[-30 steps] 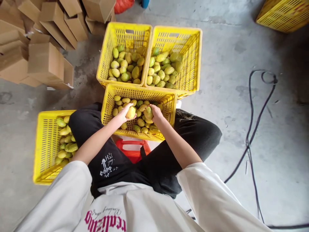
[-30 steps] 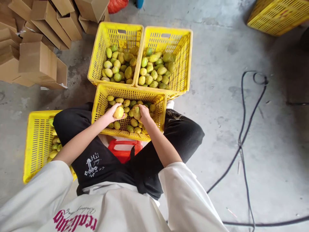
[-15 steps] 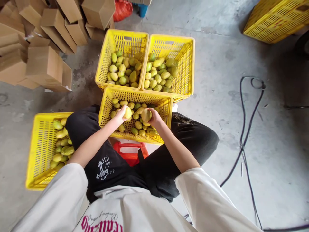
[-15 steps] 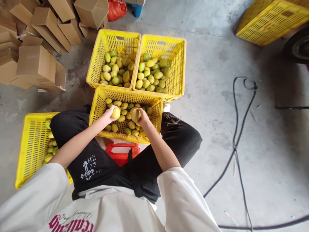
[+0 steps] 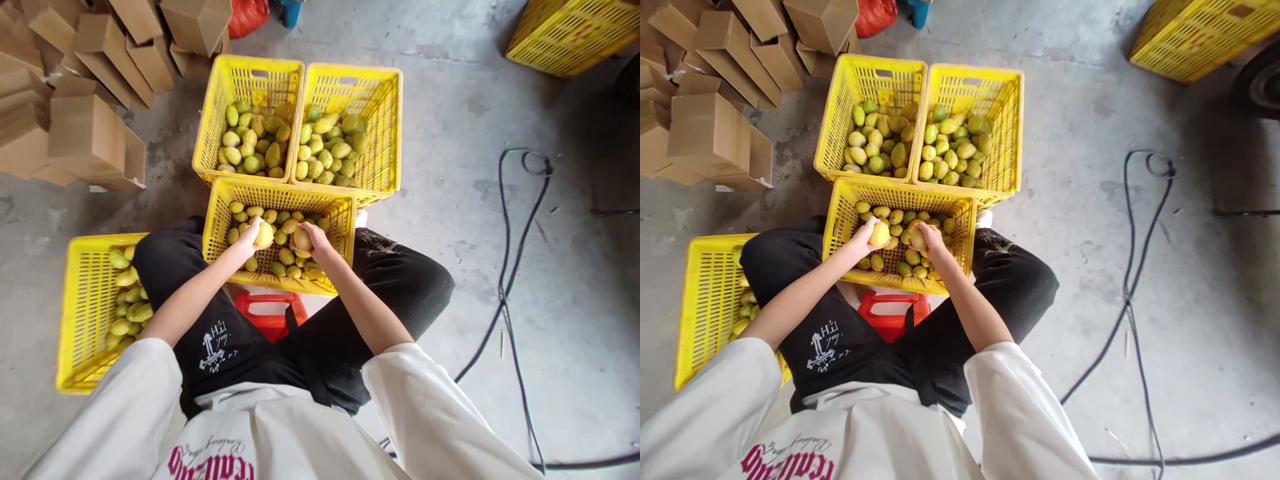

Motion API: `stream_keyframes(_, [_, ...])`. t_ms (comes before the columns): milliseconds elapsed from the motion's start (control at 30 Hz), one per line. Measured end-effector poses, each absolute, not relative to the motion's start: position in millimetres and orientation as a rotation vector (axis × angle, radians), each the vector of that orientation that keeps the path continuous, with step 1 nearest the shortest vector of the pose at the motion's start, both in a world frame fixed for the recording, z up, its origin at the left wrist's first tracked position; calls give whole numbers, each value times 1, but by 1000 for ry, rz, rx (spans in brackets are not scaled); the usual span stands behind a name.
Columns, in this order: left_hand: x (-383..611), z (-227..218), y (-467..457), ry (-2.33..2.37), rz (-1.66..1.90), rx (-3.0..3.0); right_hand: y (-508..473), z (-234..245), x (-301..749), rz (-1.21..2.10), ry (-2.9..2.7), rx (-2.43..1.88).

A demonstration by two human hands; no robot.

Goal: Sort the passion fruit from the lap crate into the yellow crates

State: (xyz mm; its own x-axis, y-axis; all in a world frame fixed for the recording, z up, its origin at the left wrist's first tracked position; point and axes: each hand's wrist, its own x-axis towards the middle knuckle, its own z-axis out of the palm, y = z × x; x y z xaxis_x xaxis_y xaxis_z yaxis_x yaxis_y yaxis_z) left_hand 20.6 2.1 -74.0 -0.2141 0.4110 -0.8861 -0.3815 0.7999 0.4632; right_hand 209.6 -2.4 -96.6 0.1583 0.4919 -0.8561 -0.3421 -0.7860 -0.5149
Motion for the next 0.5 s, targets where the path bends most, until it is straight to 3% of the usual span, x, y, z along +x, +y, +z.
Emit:
stream_keyframes(233, [28,-62,1,1649,701,40,-2,-105,209,1728,-309,-1855])
stream_keyframes(500, [28,-64,-2,1625,714,150,-7,-130,210,1742,-267,-1582])
